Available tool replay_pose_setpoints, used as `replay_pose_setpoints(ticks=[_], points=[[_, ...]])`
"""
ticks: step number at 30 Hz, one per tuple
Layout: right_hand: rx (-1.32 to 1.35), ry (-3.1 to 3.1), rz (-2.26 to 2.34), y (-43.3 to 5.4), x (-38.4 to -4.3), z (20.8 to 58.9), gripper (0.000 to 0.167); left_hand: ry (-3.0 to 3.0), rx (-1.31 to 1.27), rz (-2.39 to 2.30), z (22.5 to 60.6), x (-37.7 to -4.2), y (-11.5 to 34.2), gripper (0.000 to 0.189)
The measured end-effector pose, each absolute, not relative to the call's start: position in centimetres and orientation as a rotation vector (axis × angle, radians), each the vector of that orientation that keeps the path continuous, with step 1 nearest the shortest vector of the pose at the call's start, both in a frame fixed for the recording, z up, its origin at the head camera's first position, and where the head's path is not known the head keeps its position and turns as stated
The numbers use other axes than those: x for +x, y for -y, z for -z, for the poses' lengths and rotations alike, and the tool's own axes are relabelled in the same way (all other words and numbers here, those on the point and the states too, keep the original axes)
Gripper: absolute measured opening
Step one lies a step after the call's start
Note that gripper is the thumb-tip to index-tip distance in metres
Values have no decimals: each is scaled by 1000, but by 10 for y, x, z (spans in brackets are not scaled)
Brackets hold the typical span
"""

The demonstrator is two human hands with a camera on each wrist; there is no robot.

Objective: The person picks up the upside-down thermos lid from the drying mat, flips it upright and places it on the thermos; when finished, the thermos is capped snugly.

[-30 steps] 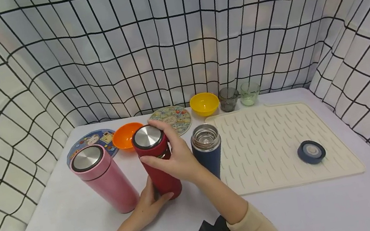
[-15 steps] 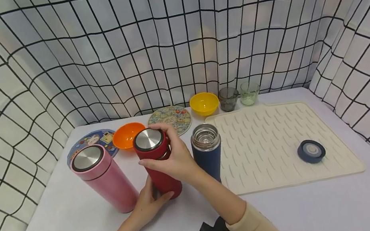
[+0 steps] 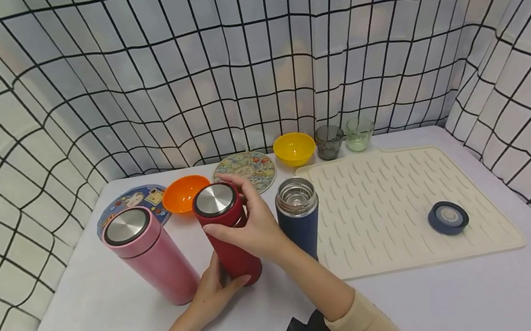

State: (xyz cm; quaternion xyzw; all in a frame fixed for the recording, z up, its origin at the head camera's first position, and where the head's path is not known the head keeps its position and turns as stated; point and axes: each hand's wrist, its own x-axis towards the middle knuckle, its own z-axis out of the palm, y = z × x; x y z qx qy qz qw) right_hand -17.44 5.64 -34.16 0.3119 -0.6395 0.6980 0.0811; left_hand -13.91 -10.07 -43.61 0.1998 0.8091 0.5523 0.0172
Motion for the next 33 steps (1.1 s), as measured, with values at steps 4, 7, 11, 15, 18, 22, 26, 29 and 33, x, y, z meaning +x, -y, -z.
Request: replay_pose_setpoints(ticks=[4, 7, 11, 15, 18, 22, 26, 29, 33], points=[[893, 1931, -2132, -55, -173, 341, 71, -2519, 645, -1720, 436, -139, 101, 67], [946, 1928, -2168, -57, -173, 340, 65, -2537, 676, -1721, 435, -139, 101, 66], [985, 1903, -2162, -59, -174, 341, 63, -2543, 704, -1718, 434, -138, 101, 66], [901, 1863, -2208, -57, -174, 341, 66, -2547, 707, -1711, 434, -138, 101, 65], [834, 1870, -2211, -55, -172, 341, 70, -2548, 708, -1712, 433, -138, 101, 65], [873, 1908, -2206, -56, -170, 339, 60, -2541, 714, -1717, 434, -138, 101, 66], [907, 1908, -2233, -58, -172, 339, 57, -2535, 703, -1711, 433, -137, 101, 67], [866, 1897, -2232, -58, -173, 340, 62, -2534, 690, -1705, 432, -137, 100, 67], [843, 1896, -2222, -58, -173, 340, 72, -2540, 685, -1699, 432, -137, 100, 67]])
